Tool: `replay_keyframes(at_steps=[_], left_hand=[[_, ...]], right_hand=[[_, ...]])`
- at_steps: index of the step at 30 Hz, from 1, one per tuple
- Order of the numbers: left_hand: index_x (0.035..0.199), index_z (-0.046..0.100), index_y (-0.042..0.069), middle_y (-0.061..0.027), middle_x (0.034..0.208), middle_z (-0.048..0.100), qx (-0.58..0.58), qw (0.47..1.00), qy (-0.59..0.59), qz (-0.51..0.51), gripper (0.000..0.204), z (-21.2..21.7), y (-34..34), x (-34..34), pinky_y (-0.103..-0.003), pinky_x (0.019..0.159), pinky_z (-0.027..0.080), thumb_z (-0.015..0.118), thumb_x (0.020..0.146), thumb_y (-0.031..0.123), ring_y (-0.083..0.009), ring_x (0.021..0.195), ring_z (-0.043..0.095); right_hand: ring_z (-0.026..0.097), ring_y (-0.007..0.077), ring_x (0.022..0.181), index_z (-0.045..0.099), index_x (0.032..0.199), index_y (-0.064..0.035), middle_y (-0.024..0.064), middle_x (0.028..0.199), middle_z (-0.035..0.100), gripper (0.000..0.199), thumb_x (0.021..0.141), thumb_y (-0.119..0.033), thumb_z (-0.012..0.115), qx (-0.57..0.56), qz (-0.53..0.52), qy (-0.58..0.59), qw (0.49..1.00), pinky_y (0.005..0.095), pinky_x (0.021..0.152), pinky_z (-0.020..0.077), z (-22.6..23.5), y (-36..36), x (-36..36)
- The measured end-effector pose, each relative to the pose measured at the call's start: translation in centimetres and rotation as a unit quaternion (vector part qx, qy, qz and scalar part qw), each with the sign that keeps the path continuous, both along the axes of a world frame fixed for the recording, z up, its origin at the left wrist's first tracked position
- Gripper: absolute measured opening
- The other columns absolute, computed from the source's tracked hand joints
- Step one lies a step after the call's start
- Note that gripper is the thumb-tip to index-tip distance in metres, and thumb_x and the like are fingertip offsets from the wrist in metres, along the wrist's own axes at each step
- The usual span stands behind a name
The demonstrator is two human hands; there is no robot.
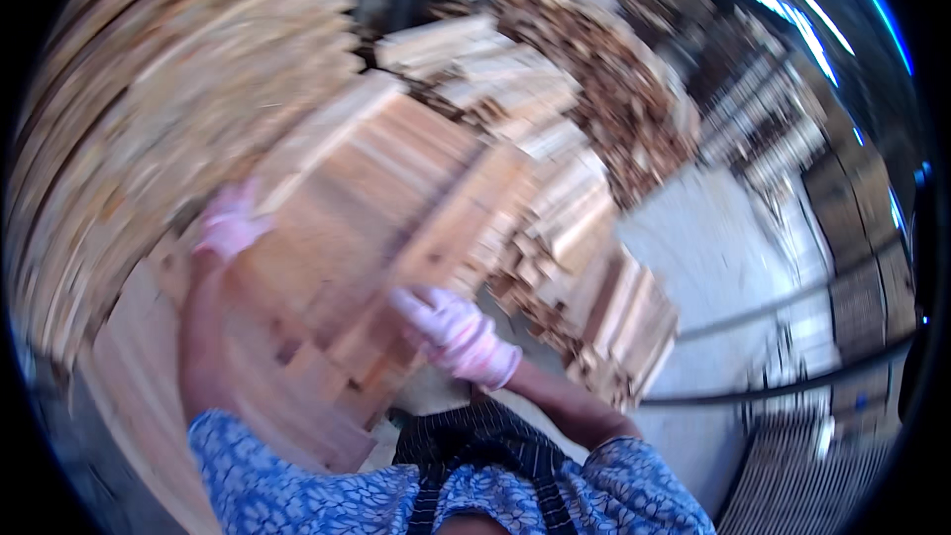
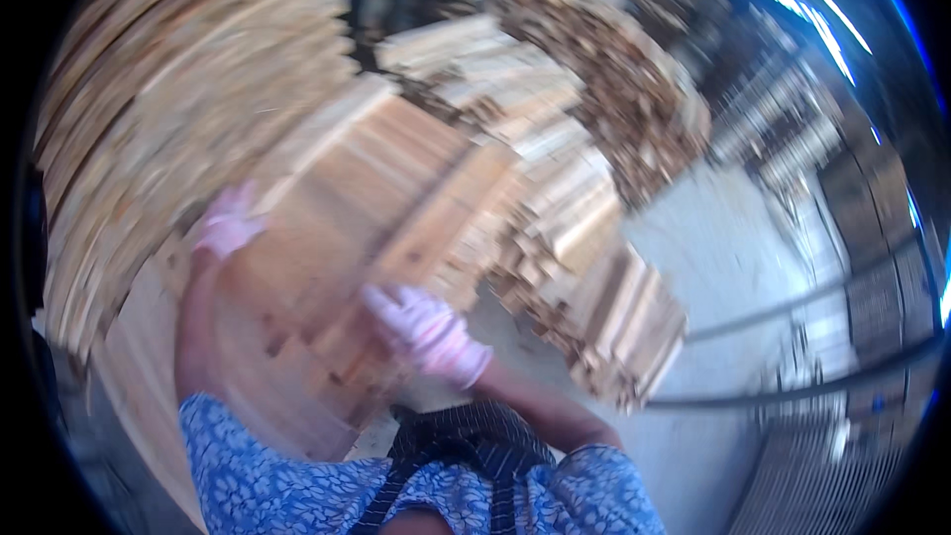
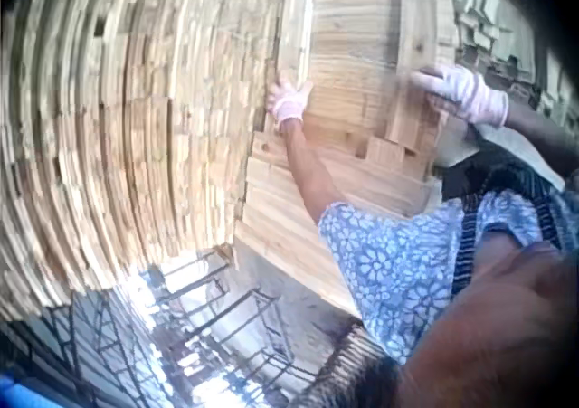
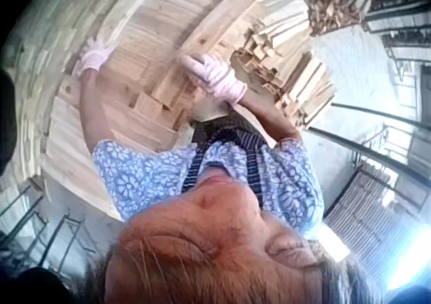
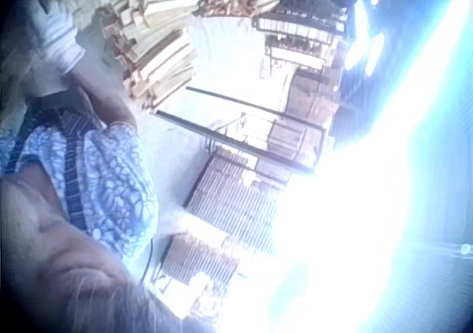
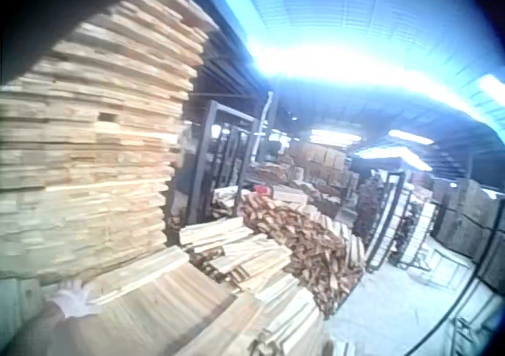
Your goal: The person picks up wooden planks from a pile and stacks them onto a metal rack. They wear pink gloves and handle the planks by hand, arranging them in layers on the rack.
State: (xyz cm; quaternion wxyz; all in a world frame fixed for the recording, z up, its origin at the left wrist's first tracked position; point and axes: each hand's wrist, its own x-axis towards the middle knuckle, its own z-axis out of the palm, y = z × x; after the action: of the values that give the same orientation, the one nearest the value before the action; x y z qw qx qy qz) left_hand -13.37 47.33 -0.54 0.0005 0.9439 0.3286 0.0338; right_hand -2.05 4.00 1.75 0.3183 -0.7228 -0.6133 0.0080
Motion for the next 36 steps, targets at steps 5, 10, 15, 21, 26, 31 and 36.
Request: replay_keyframes(at_steps=[5, 10, 15, 21, 26, 31, 36], left_hand=[[0.162, 0.028, 0.018, -0.0325, 0.153, 0.04, -0.014, 0.997, 0.074, -0.004, 0.092, -0.5, 1.5, 2.3, -0.052, 0.117, 0.036, 0.072, 0.089, 0.05, -0.0482, 0.14, 0.042], [0.164, 0.023, 0.019, -0.0298, 0.153, 0.041, 0.168, 0.97, 0.163, 0.063, 0.081, 4.8, -6.3, 6.6, -0.05, 0.119, 0.034, 0.065, 0.097, 0.037, -0.045, 0.144, 0.039], [0.147, 0.05, 0.004, -0.0192, 0.137, 0.056, 0.021, 0.973, -0.09, -0.211, 0.056, 2.5, -31.3, 15.1, -0.046, 0.111, 0.042, 0.062, 0.099, 0.029, -0.0351, 0.129, 0.052], [0.143, 0.053, 0.005, -0.0244, 0.135, 0.06, -0.551, 0.765, 0.144, -0.299, 0.057, -19.6, -64.2, 27.5, -0.047, 0.107, 0.046, 0.069, 0.097, 0.035, -0.0395, 0.129, 0.056], [0.153, 0.037, 0.004, -0.0285, 0.139, 0.054, -0.645, 0.719, 0.16, -0.205, 0.078, -43.1, -78.8, 33.1, -0.046, 0.108, 0.045, 0.071, 0.094, 0.042, -0.0432, 0.128, 0.055], [0.162, 0.02, 0.012, -0.0275, 0.141, 0.046, -0.394, 0.843, 0.309, -0.196, 0.099, -47.2, -84.0, 42.6, -0.05, 0.109, 0.044, 0.07, 0.089, 0.056, -0.0466, 0.128, 0.051], [0.163, 0.018, 0.013, -0.0285, 0.151, 0.039, -0.385, 0.853, 0.35, -0.045, 0.12, -45.4, -86.8, 45.4, -0.052, 0.112, 0.042, 0.08, 0.074, 0.065, -0.0474, 0.138, 0.043]], right_hand=[[0.063, 0.042, 0.112, 0.059, 0.138, -0.0119, 0.0224, 0.122, 0.064, 0.041, 0.099, -0.026, 0.059, -0.23, -0.33, 0.182, 0.897, 0.0475, 0.098, 0.0515, -12.3, -22.8, 8.9], [0.067, 0.0317, 0.117, 0.062, 0.138, -0.0064, 0.0196, 0.128, 0.069, 0.051, 0.094, -0.033, 0.056, -0.307, -0.494, 0.35, 0.735, 0.0365, 0.099, 0.0527, -27.7, -41.9, 12.5], [0.073, 0.0317, 0.098, 0.066, 0.13, -0.0051, 0.0197, 0.119, 0.072, 0.05, 0.091, -0.034, 0.054, -0.364, -0.54, 0.443, 0.616, 0.0407, 0.081, 0.0591, -37.9, -51.7, 14.6], [0.071, 0.0336, 0.1, 0.055, 0.144, -0.0057, 0.0228, 0.121, 0.069, 0.058, 0.096, -0.038, 0.055, -0.165, -0.671, 0.576, 0.437, 0.0428, 0.081, 0.0577, -47.6, -56.4, 14.2], [0.055, 0.0368, 0.134, 0.048, 0.148, -0.0004, 0.0231, 0.14, 0.062, 0.068, 0.101, -0.049, 0.053, -0.116, -0.73, 0.561, 0.374, 0.0435, 0.111, 0.0418, -46.8, -59.7, 19.9], [0.055, 0.0305, 0.132, 0.054, 0.145, -0.0003, 0.0202, 0.141, 0.061, 0.081, 0.101, -0.068, 0.044, 0.032, -0.725, 0.613, 0.313, 0.0406, 0.113, 0.0386, -50.4, -59.9, 23.3], [0.052, 0.0217, 0.131, 0.052, 0.147, 0.0022, 0.0131, 0.144, 0.059, 0.078, 0.102, -0.062, 0.052, 0.291, -0.566, 0.729, 0.252, 0.0345, 0.115, 0.0369, -53.0, -60.5, 20.2]])
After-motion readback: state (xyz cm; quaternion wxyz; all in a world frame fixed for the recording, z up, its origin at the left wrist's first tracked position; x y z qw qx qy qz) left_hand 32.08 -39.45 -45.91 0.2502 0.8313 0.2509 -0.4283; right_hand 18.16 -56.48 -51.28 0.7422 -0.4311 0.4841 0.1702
